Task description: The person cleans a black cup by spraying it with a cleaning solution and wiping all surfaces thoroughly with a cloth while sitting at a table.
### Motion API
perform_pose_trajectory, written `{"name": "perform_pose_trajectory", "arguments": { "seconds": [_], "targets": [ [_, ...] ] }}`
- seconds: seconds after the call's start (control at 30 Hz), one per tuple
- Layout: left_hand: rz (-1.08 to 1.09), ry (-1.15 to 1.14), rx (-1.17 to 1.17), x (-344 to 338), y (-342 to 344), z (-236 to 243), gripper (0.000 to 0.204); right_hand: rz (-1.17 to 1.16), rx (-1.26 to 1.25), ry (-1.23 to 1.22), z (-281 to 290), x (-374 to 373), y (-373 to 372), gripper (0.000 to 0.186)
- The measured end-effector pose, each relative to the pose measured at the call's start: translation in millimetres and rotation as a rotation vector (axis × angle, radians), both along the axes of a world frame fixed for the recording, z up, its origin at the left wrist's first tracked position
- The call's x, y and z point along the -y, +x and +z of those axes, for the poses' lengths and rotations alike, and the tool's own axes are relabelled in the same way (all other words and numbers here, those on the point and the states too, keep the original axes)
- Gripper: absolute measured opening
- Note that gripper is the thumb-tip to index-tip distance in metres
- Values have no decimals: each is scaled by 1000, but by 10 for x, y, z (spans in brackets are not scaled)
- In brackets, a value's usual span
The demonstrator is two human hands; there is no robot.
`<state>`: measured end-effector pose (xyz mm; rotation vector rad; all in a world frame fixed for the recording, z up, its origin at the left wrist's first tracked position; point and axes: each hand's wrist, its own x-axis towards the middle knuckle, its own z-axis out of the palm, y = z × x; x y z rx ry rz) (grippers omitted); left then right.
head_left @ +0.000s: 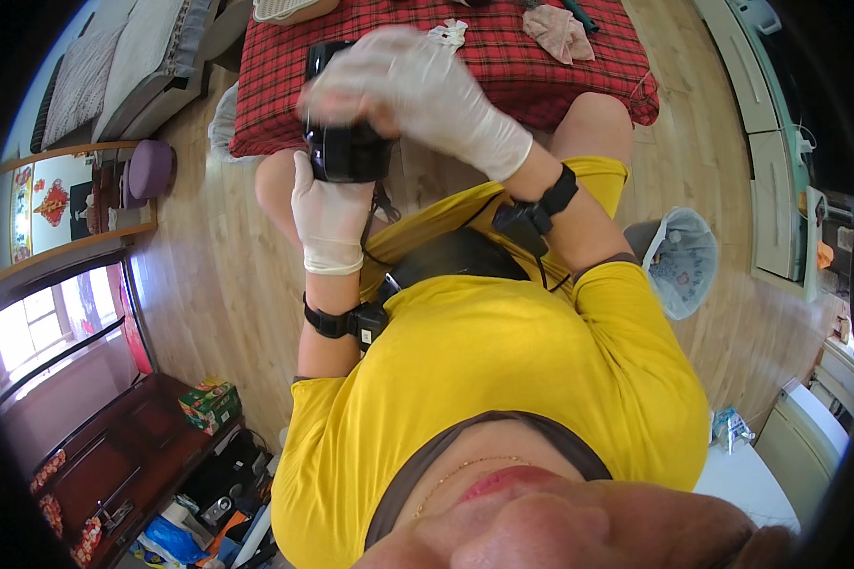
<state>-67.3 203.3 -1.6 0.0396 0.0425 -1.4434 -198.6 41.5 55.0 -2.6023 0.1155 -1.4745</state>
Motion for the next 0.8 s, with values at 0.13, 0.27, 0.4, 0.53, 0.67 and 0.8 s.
{"name": "perform_pose_trajectory", "arguments": {
  "seconds": [0.13,0.27,0.4,0.53,0.67,0.8],
  "targets": [
    [25,53,84,-54,11,29,62,-210,25,121,-30,513,-237,27],
    [-44,-82,-649,-2,-32,242,57,-198,388,486,134,311,-276,31],
    [-4,-197,-123,42,35,159,52,-2,436,287,131,-89,-70,42],
    [-98,-180,-368,4,164,92,49,131,36,124,-232,-390,3,23],
    [192,-15,102,-68,74,224,48,129,-92,114,-555,-280,-144,19],
    [274,40,439,-153,223,161,51,-96,-147,353,-998,-59,-89,29]
  ]
}}
